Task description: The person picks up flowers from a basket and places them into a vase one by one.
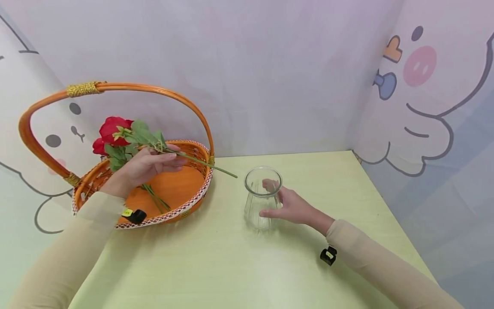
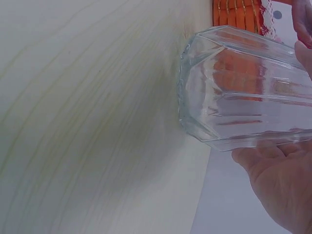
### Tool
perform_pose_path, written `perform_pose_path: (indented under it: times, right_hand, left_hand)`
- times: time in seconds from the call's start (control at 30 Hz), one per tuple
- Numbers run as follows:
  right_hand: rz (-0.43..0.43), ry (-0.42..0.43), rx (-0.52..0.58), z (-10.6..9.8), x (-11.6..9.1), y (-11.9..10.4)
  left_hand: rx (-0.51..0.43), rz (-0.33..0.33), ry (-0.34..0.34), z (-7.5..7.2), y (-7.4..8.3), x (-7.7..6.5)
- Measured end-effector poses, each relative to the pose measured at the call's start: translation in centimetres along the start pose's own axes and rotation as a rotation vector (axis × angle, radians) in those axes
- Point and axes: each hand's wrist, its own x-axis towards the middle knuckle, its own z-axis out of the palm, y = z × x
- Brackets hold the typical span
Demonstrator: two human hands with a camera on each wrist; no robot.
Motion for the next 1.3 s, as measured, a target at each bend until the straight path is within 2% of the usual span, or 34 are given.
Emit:
perform_pose_path:
  times: [0.27,0.53,0.7,0.83,1.07,1.3]
  right_hand:
    - [0.005,-0.002,0.000,0.0,0.0,-0.1]
    - [-0.005,-0.004,0.015,-0.1,0.0,-0.1]
    - [-0.002,-0.004,0.010,-0.1,-0.1,-0.2]
    - [-0.004,-0.008,0.013,-0.1,-0.1,-0.3]
    - [0.003,0.007,-0.021,-0.1,-0.2,-0.3]
    - [0.003,0.008,-0.017,-0.1,-0.1,-0.1]
  left_hand:
    - [0.030,0.058,-0.068,2.2,0.0,1.1]
    - [0.059,0.063,-0.013,4.4,-0.2,1.8]
    - [0.191,0.085,0.010,5.9,-0.4,2.3]
    - [0.284,0.077,0.002,6.9,-0.3,2.6]
    - [0.308,0.023,-0.084,8.1,0.1,3.5]
    - [0.269,0.038,-0.203,9.6,0.1,4.4]
